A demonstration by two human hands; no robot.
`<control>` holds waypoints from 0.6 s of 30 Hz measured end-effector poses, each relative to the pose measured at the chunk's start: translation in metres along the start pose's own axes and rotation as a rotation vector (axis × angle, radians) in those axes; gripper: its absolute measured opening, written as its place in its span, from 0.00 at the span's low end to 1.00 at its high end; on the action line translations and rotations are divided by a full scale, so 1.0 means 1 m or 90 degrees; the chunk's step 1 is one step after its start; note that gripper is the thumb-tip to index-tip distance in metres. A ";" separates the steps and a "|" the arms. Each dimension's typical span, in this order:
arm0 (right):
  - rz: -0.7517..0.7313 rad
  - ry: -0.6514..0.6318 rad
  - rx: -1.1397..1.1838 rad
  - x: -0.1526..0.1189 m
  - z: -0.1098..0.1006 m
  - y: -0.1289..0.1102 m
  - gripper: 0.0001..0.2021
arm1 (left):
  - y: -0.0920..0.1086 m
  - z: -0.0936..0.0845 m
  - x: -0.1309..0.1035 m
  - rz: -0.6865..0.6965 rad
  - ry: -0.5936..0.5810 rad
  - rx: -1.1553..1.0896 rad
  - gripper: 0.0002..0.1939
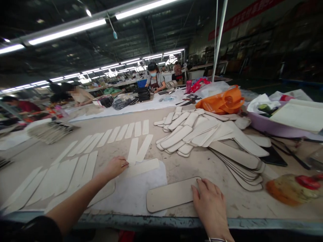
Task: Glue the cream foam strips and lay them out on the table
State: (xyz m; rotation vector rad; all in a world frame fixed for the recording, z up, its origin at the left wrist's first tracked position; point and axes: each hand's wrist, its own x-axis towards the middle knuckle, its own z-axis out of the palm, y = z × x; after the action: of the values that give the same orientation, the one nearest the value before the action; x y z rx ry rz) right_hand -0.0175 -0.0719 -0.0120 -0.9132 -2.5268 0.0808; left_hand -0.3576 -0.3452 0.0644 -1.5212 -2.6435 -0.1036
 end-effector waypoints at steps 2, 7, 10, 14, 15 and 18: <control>-0.009 0.008 0.026 -0.001 0.005 0.003 0.20 | -0.008 0.000 0.007 0.013 -0.019 0.012 0.09; -0.026 0.022 0.073 -0.003 0.009 0.000 0.19 | 0.003 0.001 0.028 0.065 -0.034 0.037 0.10; -0.022 0.024 0.085 -0.002 0.006 -0.008 0.18 | 0.015 0.006 0.043 0.126 -0.056 0.039 0.09; -0.033 0.025 0.096 0.000 0.002 -0.012 0.17 | 0.025 0.010 0.055 0.184 -0.068 0.034 0.11; -0.034 0.030 0.100 0.000 0.001 -0.012 0.17 | 0.026 0.010 0.057 0.192 -0.066 0.031 0.11; -0.031 0.045 0.112 0.001 -0.001 -0.013 0.16 | 0.026 0.010 0.061 0.192 -0.048 0.009 0.08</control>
State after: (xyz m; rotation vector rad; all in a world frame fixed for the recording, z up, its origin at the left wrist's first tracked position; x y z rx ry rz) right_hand -0.0255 -0.0812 -0.0077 -0.7705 -2.4314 0.2468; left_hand -0.3662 -0.2784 0.0620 -1.9319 -2.4254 -0.0056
